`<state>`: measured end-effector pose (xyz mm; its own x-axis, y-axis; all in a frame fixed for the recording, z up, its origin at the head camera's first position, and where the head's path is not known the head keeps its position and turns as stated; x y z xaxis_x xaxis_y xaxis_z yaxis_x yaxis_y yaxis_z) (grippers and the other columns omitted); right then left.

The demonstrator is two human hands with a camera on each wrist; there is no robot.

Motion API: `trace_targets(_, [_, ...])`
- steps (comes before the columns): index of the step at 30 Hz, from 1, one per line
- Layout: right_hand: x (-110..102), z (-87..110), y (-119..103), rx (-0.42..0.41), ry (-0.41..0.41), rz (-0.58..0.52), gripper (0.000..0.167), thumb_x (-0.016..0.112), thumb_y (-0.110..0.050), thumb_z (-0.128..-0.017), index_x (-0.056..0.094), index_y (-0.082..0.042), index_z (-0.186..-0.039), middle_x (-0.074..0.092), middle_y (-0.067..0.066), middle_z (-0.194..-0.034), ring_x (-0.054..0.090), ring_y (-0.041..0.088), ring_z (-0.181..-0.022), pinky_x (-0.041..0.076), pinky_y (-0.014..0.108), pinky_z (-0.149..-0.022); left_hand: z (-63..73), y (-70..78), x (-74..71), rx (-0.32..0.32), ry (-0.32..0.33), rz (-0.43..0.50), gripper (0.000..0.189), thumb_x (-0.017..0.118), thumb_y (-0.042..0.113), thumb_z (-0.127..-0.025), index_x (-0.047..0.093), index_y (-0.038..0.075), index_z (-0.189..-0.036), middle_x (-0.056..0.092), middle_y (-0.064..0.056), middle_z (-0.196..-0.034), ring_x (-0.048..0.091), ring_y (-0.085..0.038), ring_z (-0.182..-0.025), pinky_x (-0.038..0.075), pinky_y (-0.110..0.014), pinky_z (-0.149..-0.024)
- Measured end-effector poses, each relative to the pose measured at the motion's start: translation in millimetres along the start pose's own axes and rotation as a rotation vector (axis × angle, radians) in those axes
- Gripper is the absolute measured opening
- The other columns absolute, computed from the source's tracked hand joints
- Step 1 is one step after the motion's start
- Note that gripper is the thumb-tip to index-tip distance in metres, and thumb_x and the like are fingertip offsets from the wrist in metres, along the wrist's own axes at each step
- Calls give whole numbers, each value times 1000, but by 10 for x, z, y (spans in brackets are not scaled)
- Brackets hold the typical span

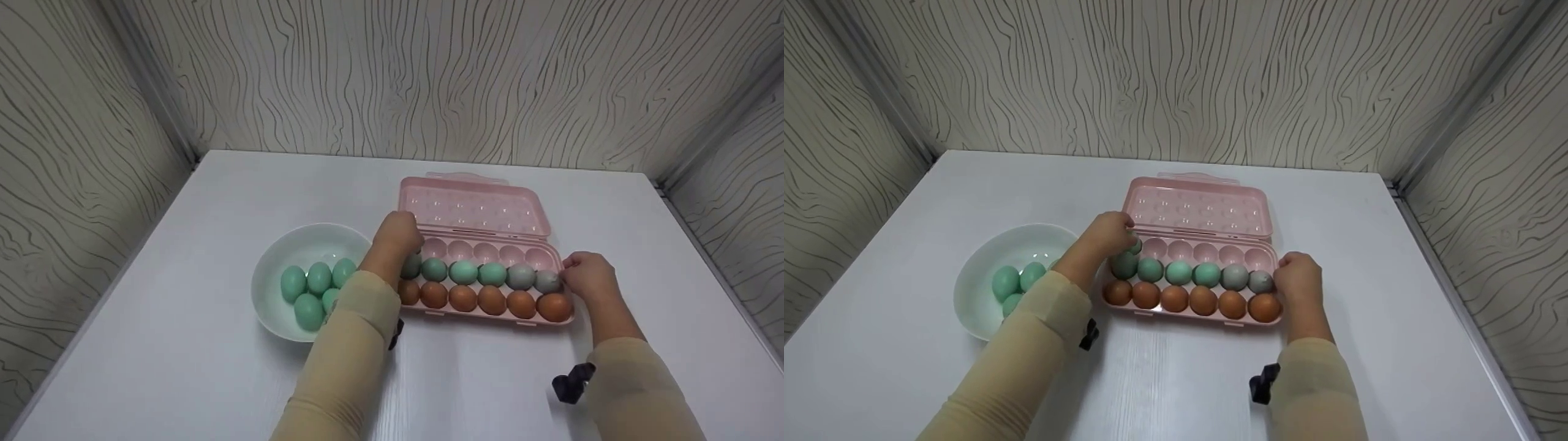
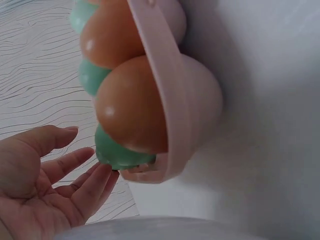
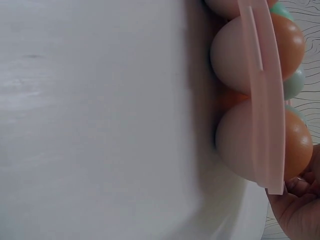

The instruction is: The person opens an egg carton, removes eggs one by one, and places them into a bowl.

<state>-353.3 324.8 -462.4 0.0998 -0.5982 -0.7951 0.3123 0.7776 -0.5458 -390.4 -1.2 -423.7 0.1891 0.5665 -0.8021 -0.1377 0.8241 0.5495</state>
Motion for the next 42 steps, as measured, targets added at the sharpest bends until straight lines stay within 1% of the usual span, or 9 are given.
trace_targets(6, [4,-14,6,2,-6,2,21,52,-10,-86,59,3,-101,57,17,-91,52,26,-83,44,33,-66,-17,-49,53,-37,16,23,23,60,6,-85,62,10,-107,56,-4,-96,55,-18,-81,49,-32,-79])
trace_targets(11, [4,-12,24,18,-20,-2,21,50,-10,-87,58,3,-101,56,17,-92,51,26,-83,44,32,-66,-11,-23,92,-31,28,-17,26,56,6,-88,59,10,-113,56,-6,-102,54,-18,-84,48,-35,-85])
trace_targets(16, [13,-14,37,36,-30,-12,22,50,-11,-88,58,2,-104,55,17,-95,51,26,-85,44,32,-67,0,6,113,-21,42,-62,28,51,11,-93,56,13,-121,56,-7,-113,54,-21,-99,44,-40,-93])
trace_targets(18, [17,-12,38,43,-33,-18,22,49,-11,-88,57,2,-104,55,17,-96,50,26,-86,44,32,-68,-2,21,116,-8,50,-102,31,50,12,-93,54,14,-124,56,-7,-118,53,-22,-107,41,-41,-96])
trace_targets(20, [17,-11,39,41,-29,-17,22,49,-11,-88,57,2,-104,55,17,-96,50,26,-85,43,32,-67,-10,31,124,1,53,-125,31,49,12,-93,54,15,-124,57,-7,-118,54,-22,-109,42,-41,-95])
trace_targets(23, [8,-8,30,24,-6,-13,20,51,-10,-86,59,2,-100,56,16,-92,51,25,-82,43,32,-65,-27,49,138,24,59,-191,32,53,10,-91,54,15,-123,59,-7,-114,56,-23,-107,44,-41,-93])
trace_targets(27, [-1,-8,20,9,21,-6,17,53,-9,-84,60,2,-96,57,15,-88,51,24,-79,43,30,-62,-46,55,160,31,62,-242,31,55,10,-90,54,15,-120,59,-6,-110,56,-23,-105,45,-41,-91])
trace_targets(32, [6,-10,20,15,20,-4,18,52,-9,-86,59,2,-98,56,16,-90,51,25,-81,43,32,-64,-53,58,172,21,66,-268,31,54,11,-91,54,14,-122,58,-7,-112,56,-23,-107,45,-40,-91])
trace_targets(42, [-2,1,8,-2,30,0,18,54,-9,-85,59,3,-97,57,15,-87,51,25,-79,42,33,-64,-60,67,179,5,63,-247,25,52,11,-92,56,13,-116,60,-7,-107,57,-23,-103,46,-40,-90])
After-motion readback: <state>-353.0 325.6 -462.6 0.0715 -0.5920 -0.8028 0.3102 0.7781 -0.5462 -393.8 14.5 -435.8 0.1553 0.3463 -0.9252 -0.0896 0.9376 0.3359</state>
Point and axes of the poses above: each hand's wrist, its own z-axis away from the middle knuckle, its own x-axis out of the palm, y = z × x, the point moved 8 cm from there along -z, towards the middle knuckle
